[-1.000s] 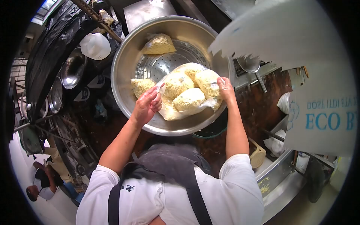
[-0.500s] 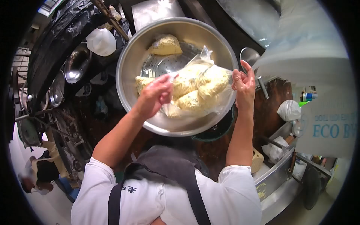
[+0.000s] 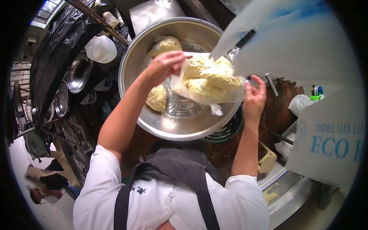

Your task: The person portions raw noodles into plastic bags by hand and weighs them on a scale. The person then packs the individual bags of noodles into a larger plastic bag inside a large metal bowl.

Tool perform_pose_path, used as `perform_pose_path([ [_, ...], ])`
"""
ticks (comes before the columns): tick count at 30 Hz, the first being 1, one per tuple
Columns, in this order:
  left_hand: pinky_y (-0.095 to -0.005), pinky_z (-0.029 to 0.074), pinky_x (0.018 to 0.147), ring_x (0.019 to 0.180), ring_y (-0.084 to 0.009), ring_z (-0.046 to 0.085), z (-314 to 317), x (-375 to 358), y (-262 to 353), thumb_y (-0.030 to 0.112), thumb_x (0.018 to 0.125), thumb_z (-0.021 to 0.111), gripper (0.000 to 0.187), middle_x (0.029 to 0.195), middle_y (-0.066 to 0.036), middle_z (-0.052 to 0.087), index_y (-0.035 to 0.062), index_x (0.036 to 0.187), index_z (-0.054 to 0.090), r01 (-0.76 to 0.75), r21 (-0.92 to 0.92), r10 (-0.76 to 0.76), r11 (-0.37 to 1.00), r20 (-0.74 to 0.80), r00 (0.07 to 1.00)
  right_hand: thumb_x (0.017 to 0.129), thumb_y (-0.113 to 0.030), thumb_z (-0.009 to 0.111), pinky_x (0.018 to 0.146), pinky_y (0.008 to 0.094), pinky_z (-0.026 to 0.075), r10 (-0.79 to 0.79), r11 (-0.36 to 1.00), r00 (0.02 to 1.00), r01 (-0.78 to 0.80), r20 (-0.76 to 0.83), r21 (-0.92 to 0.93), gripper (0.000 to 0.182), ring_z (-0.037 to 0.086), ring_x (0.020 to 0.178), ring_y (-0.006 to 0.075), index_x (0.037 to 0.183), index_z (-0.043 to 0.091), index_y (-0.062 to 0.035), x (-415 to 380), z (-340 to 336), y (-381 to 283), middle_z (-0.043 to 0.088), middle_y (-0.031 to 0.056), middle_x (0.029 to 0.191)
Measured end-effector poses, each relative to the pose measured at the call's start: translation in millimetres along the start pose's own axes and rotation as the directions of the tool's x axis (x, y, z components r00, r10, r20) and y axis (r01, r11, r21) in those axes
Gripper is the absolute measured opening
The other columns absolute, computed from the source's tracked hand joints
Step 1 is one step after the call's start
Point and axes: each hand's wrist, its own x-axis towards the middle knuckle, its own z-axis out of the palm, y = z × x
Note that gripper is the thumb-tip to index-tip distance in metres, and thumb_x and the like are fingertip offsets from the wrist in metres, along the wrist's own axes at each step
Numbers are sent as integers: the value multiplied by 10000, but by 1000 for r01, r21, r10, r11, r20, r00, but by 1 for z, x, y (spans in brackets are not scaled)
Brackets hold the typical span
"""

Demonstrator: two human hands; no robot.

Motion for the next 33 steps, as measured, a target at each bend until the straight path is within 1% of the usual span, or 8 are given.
perform_pose_path([
  [7, -241, 434, 658, 636, -53, 433, -43, 40, 2, 265, 940, 651, 289, 705, 61, 498, 32, 1109, 678, 33, 172, -16, 984, -103, 995, 941, -82, 620, 458, 186, 267, -40, 999, 995, 43, 93, -29, 325, 370, 550, -2, 1253, 532, -64, 21, 16, 31, 535, -54, 726],
  [12, -296, 513, 832, 885, -163, 628, -91, 26, -26, 395, 882, 712, 516, 1005, -73, 683, -2, 1199, 619, -32, 381, 119, 924, -206, 971, 932, -75, 629, 563, 187, 320, -26, 994, 996, 35, 90, -101, 293, 395, 627, 22, 1213, 562, -29, 23, 27, 36, 487, -62, 701],
  [14, -368, 459, 995, 1156, -343, 593, -147, 21, -77, 514, 841, 692, 702, 1233, -209, 629, -18, 1282, 574, 154, 872, 133, 464, -241, 961, 930, -78, 630, 567, 186, 319, -19, 989, 992, 37, 125, -143, 276, 395, 635, 20, 1196, 575, -29, 25, 24, 39, 486, -64, 704],
  [17, -514, 321, 1112, 1299, -336, 476, -170, 4, -151, 662, 762, 681, 876, 1359, -197, 540, 32, 1350, 525, 411, 910, -112, -54, -415, 903, 926, -84, 632, 562, 195, 310, -37, 977, 985, 70, 168, -199, 247, 372, 633, 21, 1163, 597, -26, 23, 25, 39, 455, -73, 698],
  [19, -516, 319, 1104, 1311, -313, 472, -149, -2, -172, 685, 760, 663, 825, 1377, -151, 541, 163, 1384, 528, 435, 888, -243, -150, -459, 854, 922, -84, 635, 558, 202, 305, -71, 970, 982, 109, 176, -216, 246, 359, 628, 23, 1158, 598, -24, 27, 28, 38, 437, -76, 692],
  [27, -443, 484, 938, 1148, -303, 608, -141, -9, -212, 628, 790, 663, 670, 1259, -140, 637, 150, 1259, 642, 406, 911, -346, -74, -405, 846, 915, -79, 637, 554, 202, 300, -66, 976, 984, 98, 166, -194, 239, 354, 621, 23, 1147, 602, -35, 25, 30, 40, 433, -75, 684],
  [28, -401, 510, 874, 1042, -318, 653, -151, -7, -218, 583, 759, 708, 693, 1150, -181, 676, 72, 1222, 639, 278, 913, -435, 299, -130, 891, 915, -80, 637, 554, 201, 300, -63, 980, 985, 92, 161, -178, 237, 356, 620, 23, 1146, 602, -36, 25, 30, 39, 436, -75, 684],
  [33, -382, 505, 878, 996, -270, 655, -144, -12, -251, 557, 641, 821, 799, 1083, -167, 695, -27, 1154, 638, 506, 735, -487, 452, -271, 830, 932, -78, 634, 579, 184, 289, -59, 976, 978, 98, 199, -192, 263, 368, 661, 7, 1187, 586, -36, 28, 30, 42, 458, -82, 733],
])
